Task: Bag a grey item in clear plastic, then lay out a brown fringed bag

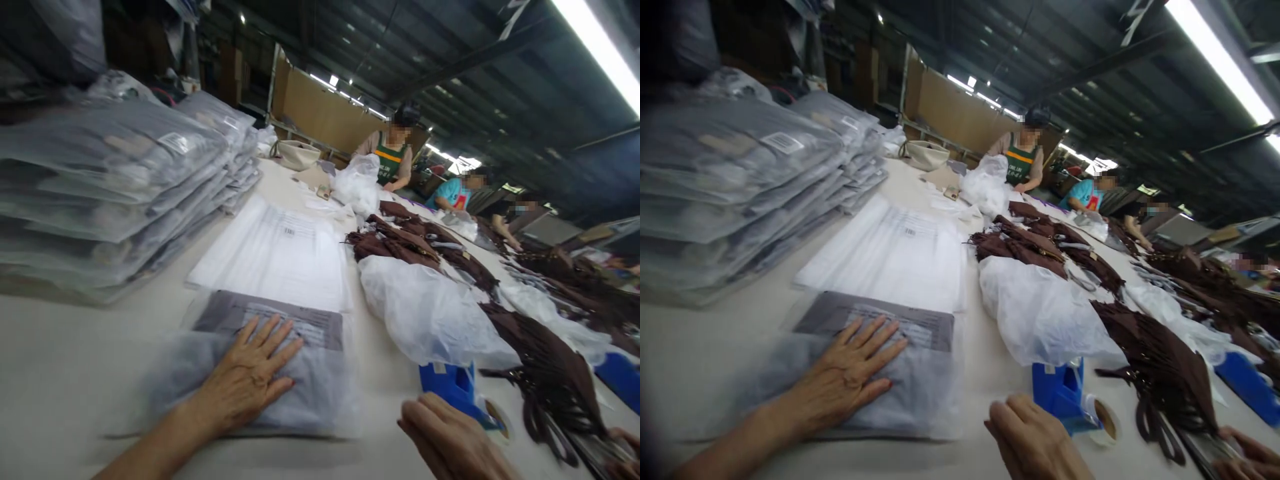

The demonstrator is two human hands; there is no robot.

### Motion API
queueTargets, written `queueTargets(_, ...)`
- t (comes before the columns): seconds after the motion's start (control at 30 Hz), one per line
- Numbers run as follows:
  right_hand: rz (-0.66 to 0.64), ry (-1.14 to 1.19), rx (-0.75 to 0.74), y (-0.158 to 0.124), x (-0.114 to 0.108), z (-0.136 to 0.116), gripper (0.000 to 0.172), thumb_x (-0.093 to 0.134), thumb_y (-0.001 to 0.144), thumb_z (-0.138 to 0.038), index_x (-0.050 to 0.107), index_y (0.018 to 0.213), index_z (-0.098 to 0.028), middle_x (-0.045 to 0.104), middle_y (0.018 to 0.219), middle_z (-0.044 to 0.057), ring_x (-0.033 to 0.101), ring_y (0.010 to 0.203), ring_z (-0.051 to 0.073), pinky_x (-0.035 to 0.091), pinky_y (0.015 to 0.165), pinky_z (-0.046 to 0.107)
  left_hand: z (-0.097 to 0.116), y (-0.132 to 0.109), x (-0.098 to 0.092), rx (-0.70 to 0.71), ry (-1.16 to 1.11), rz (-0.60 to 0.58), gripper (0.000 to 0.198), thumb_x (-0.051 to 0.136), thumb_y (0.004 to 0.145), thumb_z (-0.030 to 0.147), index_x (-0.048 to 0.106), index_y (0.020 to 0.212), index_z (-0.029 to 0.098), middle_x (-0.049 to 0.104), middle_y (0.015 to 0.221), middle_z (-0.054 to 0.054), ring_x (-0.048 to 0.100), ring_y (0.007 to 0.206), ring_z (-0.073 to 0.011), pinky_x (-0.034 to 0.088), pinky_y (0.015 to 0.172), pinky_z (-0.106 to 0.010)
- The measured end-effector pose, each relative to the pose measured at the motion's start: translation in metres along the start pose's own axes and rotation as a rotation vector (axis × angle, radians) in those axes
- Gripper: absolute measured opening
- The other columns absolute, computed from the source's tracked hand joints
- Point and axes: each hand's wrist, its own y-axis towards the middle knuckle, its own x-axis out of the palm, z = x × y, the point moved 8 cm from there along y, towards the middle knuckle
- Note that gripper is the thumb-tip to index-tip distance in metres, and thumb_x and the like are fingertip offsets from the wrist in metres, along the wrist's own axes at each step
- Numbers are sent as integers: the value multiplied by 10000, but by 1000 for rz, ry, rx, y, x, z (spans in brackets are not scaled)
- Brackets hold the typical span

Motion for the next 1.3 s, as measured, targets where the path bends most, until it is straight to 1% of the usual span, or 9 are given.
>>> queueTargets(0.23,-386,98,-247,124,39,-20,226,426,918,-282,515,730,-194,557,694,3,525,642,123,337,576,230,1,-1,-4,-9,-26,20,603,450,854,536,274,1383,307,385,1424,-37,331,1299,-284,237,1024,-479)
queueTargets(0.53,-543,454,-58,166,102,18,275,718,708,-389,571,614,-177,459,503,-76,408,473,68,273,438,185,0,0,1,-23,-92,18,623,538,817,449,317,1372,275,365,1435,-47,333,1295,-308,238,1046,-491)
queueTargets(0.7,-362,466,122,168,104,54,354,780,617,-400,516,563,-172,465,499,-83,435,493,69,296,429,171,-1,1,2,-2,-65,22,604,526,817,444,342,1362,261,383,1425,-52,336,1295,-306,213,1056,-485)
queueTargets(0.83,-40,334,299,136,78,64,184,571,837,-295,556,692,-183,552,611,-18,511,568,122,377,522,228,-2,-1,0,-7,-35,47,585,507,827,469,343,1358,288,386,1424,-26,347,1288,-286,242,1046,-464)
queueTargets(0.9,169,270,284,111,64,43,180,431,904,-237,590,838,-184,617,751,41,581,697,156,444,631,260,-1,0,-1,0,-4,51,583,491,834,489,334,1362,295,391,1421,-21,337,1295,-280,233,1047,-462)
queueTargets(1.0,431,67,21,78,62,-20,313,453,895,-296,537,1163,-157,637,1087,128,574,1051,235,471,854,348,3,4,-3,13,34,46,595,469,847,495,295,1379,293,395,1418,-23,323,1306,-271,206,1050,-455)
queueTargets(1.07,477,-83,-54,67,79,-50,520,476,870,-421,467,1263,-82,572,1221,197,505,1165,309,460,896,443,2,6,-5,27,60,42,598,453,856,499,275,1386,288,402,1412,-23,339,1298,-265,212,1041,-446)
queueTargets(1.17,455,-100,27,67,103,-57,607,462,861,-483,444,1297,-61,519,1285,223,476,1202,323,462,904,481,-11,-8,-8,47,111,27,607,415,866,533,243,1395,290,429,1390,-37,410,1254,-251,266,1006,-423)
queueTargets(1.3,432,30,119,70,115,-51,618,509,846,-466,397,1352,-129,449,1363,186,389,1278,301,397,991,498,-66,-60,-6,-130,125,-71,552,307,915,475,108,1413,344,455,1370,-35,465,1216,-236,330,969,-432)
